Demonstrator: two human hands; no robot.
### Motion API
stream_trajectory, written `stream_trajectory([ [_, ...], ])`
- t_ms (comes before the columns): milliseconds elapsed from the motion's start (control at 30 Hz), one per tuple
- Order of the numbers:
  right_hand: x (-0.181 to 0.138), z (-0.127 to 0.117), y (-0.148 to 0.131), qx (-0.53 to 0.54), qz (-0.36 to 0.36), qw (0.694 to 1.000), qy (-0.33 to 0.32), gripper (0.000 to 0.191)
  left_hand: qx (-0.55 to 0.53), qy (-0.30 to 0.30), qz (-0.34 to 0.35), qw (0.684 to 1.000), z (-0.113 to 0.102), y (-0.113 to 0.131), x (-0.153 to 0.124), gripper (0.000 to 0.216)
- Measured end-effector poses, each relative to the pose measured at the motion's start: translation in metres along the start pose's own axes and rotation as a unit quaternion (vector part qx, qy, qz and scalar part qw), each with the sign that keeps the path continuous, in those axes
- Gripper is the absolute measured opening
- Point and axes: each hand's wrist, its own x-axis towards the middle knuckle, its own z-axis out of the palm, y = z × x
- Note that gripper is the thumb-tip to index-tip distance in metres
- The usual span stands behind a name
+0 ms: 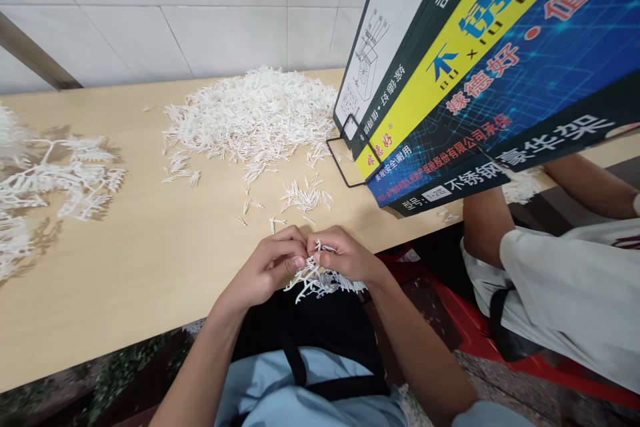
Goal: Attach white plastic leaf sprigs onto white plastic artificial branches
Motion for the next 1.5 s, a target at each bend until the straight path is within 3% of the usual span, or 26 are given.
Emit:
stream_trajectory([
  [100,0.001,0.001,-0.001,0.005,0.005,0.999,0.041,0.025,-0.059,0.031,-0.026,0.997,0.000,-0.003,0.005,0.027],
  [333,0.009,0.016,-0.002,0.048,0.035,0.967,0.246,0.020,-0.049,0.194,-0.071,0.977,0.012,-0.008,0.008,0.022],
  [467,0.014,0.024,-0.004,0.060,0.054,0.965,0.249,0.023,0.000,0.235,-0.076,0.969,0.017,-0.011,0.002,0.022],
  [633,0.016,0.026,-0.008,-0.039,0.061,0.970,0.230,0.023,0.064,0.304,-0.052,0.949,0.021,-0.011,-0.002,0.016],
  [800,0.013,0.020,-0.013,-0.092,0.022,0.983,0.156,0.028,0.026,0.248,-0.035,0.968,0.015,-0.010,-0.001,0.018],
  [933,0.009,0.010,-0.009,-0.022,-0.011,0.998,0.051,0.033,-0.045,0.165,-0.023,0.985,0.008,-0.010,-0.003,0.021],
  [1000,0.007,0.005,-0.003,0.036,-0.031,0.999,0.024,0.037,-0.097,0.161,-0.025,0.982,0.005,-0.011,-0.004,0.023],
  [1067,0.006,0.003,0.001,0.094,-0.044,0.994,0.035,0.041,-0.172,0.198,-0.027,0.965,0.002,-0.012,-0.003,0.024],
  [1167,0.007,0.004,0.002,0.124,-0.004,0.987,0.105,0.036,-0.232,0.260,-0.053,0.936,0.003,-0.013,0.001,0.027],
  [1333,0.012,0.012,-0.007,0.106,0.053,0.974,0.194,0.028,-0.049,0.278,-0.127,0.951,0.014,-0.011,0.005,0.050],
  [1500,0.014,0.019,-0.008,0.090,0.059,0.969,0.225,0.029,-0.002,0.245,-0.100,0.964,0.019,-0.009,0.002,0.041],
])
